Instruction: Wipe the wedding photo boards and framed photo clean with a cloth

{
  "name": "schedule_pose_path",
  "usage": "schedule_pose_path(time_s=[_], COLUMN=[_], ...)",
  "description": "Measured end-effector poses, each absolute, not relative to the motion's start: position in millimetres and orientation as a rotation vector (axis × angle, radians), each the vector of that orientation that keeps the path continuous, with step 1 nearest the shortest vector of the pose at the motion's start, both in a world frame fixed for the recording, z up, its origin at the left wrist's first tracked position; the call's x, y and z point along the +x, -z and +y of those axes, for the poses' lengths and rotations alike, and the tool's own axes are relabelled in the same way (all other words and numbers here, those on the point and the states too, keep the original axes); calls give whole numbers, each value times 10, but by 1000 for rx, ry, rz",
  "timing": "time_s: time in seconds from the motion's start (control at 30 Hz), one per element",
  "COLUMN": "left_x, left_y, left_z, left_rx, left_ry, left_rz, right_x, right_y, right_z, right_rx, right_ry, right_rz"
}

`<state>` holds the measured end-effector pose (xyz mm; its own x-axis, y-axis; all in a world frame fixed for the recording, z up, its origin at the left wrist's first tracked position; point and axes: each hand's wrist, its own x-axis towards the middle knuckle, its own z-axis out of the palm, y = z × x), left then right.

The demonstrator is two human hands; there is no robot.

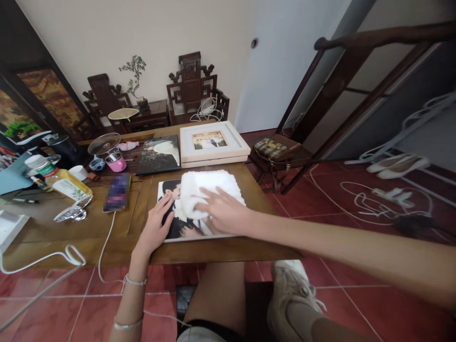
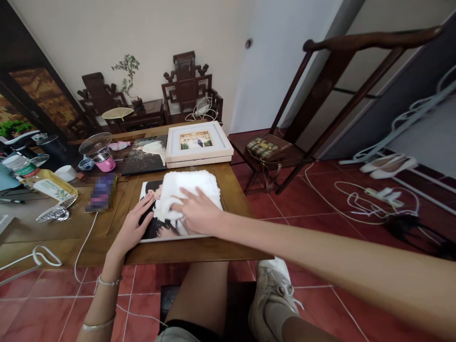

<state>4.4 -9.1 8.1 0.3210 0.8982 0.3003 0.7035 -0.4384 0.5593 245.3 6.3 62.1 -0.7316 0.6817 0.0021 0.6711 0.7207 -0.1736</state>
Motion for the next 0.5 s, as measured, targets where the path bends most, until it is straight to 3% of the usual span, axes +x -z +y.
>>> schedule_pose_path(time_s=[0.23,0.5], left_x=[55,34], left_y=[-141,-127], left_z=[-177,-210], left_rx=[2174,2133], left_ry=[-976,-1058], left_rz=[1418,1430], right_x=[2131,1982], right_y=[-655,-806], right_z=[429,-383], right_rx=[-1288,-781], right_ry=[-172,-323], right_rz=[-2825,-3170])
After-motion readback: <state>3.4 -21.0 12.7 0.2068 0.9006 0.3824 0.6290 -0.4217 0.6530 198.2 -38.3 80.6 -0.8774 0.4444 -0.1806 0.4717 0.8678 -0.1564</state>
